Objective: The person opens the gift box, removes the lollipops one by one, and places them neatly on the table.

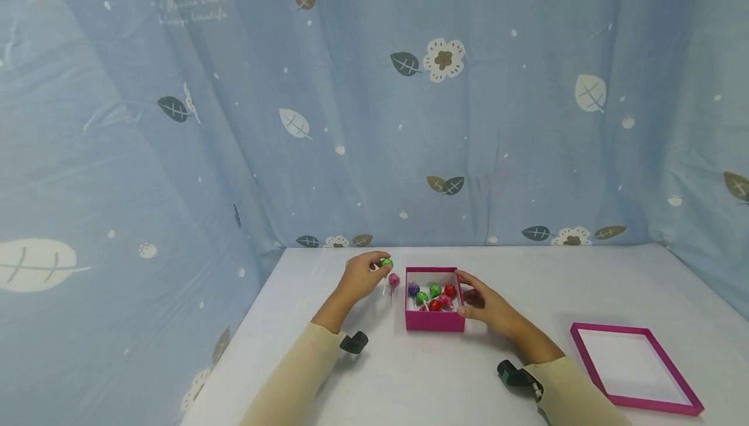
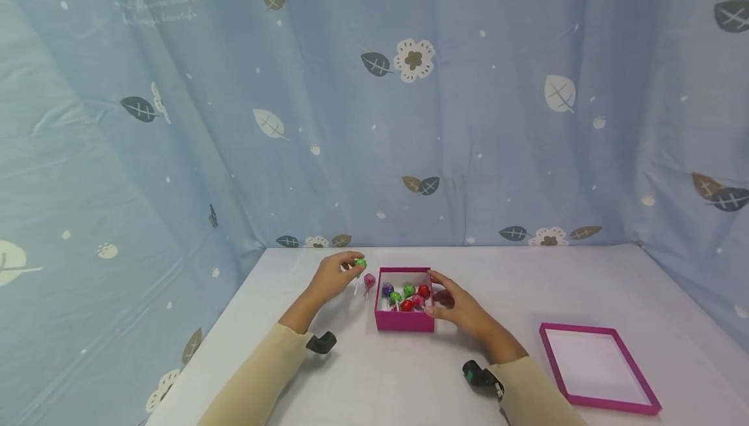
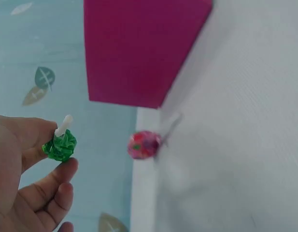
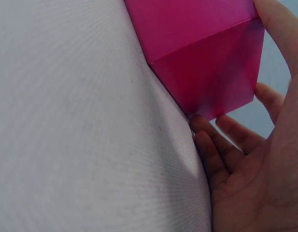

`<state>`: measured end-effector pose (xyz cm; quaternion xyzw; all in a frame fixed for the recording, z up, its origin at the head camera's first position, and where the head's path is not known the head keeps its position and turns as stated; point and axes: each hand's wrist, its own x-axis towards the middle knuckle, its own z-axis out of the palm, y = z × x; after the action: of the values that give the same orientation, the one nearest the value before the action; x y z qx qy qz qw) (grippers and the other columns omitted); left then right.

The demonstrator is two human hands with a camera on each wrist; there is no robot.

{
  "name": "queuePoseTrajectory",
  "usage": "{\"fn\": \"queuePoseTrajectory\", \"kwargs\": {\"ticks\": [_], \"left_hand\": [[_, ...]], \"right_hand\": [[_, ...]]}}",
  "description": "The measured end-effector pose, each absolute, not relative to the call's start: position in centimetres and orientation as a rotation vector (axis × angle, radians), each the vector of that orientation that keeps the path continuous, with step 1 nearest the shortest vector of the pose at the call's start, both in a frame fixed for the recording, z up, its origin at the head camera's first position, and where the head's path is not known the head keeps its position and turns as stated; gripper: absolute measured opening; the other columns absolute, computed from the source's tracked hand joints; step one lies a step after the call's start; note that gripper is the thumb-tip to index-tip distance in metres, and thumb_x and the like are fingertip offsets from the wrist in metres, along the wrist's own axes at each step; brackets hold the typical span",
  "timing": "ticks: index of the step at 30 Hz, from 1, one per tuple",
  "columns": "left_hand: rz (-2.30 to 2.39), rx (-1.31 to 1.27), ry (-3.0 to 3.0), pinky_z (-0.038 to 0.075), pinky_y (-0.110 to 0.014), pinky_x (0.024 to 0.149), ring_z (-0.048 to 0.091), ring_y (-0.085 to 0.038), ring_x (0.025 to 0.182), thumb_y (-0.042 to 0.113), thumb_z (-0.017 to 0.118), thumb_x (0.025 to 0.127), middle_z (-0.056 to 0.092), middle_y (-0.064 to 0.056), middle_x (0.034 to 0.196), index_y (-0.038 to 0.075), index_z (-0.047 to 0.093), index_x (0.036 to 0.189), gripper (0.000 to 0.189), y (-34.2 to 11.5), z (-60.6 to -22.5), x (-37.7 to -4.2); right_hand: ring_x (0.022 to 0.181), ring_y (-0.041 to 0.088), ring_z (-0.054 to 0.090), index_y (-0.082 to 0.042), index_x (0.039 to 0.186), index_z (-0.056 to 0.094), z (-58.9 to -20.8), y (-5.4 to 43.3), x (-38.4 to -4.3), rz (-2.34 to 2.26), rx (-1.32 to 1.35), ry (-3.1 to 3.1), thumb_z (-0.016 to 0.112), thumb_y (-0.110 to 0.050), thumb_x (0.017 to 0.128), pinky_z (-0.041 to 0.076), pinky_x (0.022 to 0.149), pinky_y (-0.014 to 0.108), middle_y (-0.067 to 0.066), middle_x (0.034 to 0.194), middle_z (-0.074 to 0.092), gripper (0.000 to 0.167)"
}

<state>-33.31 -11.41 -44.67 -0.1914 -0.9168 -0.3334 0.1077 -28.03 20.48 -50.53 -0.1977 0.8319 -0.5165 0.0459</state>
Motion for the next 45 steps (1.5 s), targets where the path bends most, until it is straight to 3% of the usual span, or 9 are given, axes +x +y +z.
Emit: {"fn": "queuePoseTrajectory", "kwargs": {"ticks": [8,18,30,45], "left_hand": [[-0.901,-0.574,-2.746,0.036,-0.047,0.086,0.055,-0.015,0.082,0.029,0.066,0.094,0.067,0.006,0.089,0.012,0.07,0.119,0.031,-12.7,-46.0,-33.7],[-0.859,-0.492,-2.878,0.034,-0.043,0.08,0.052,-0.014,0.076,0.031,0.068,0.092,0.064,0.007,0.088,0.015,0.07,0.116,0.029,-13.7,-47.1,-35.1],[-1.013,-0.391,-2.945,0.048,-0.041,0.078,0.057,-0.019,0.087,0.03,0.069,0.091,0.064,0.001,0.093,0.017,0.071,0.114,0.027,-14.1,-48.2,-36.3],[-1.027,-0.434,-2.933,0.048,-0.043,0.081,0.06,-0.021,0.09,0.029,0.07,0.091,0.066,-0.002,0.094,0.014,0.071,0.114,0.028,-14.6,-48.6,-36.5]], "right_hand": [[0.124,0.04,0.046,-0.019,0.154,0.027,-50.5,20.5,-27.9,-1.594,-0.638,2.535,0.072,-0.03,0.087,0.039,0.1,0.055,0.019,0.152,0.03,0.082],[0.124,0.039,0.046,-0.02,0.154,0.026,-50.7,20.6,-28.0,-1.59,-0.629,2.542,0.072,-0.031,0.087,0.04,0.1,0.054,0.019,0.152,0.031,0.082],[0.128,0.04,0.043,-0.026,0.154,0.026,-50.4,20.2,-27.9,-1.619,-0.573,2.506,0.072,-0.034,0.086,0.037,0.102,0.054,0.014,0.153,0.03,0.082],[0.127,0.039,0.045,-0.027,0.154,0.027,-50.6,20.3,-28.1,-1.598,-0.577,2.535,0.072,-0.034,0.086,0.039,0.101,0.053,0.014,0.153,0.03,0.082]]}}
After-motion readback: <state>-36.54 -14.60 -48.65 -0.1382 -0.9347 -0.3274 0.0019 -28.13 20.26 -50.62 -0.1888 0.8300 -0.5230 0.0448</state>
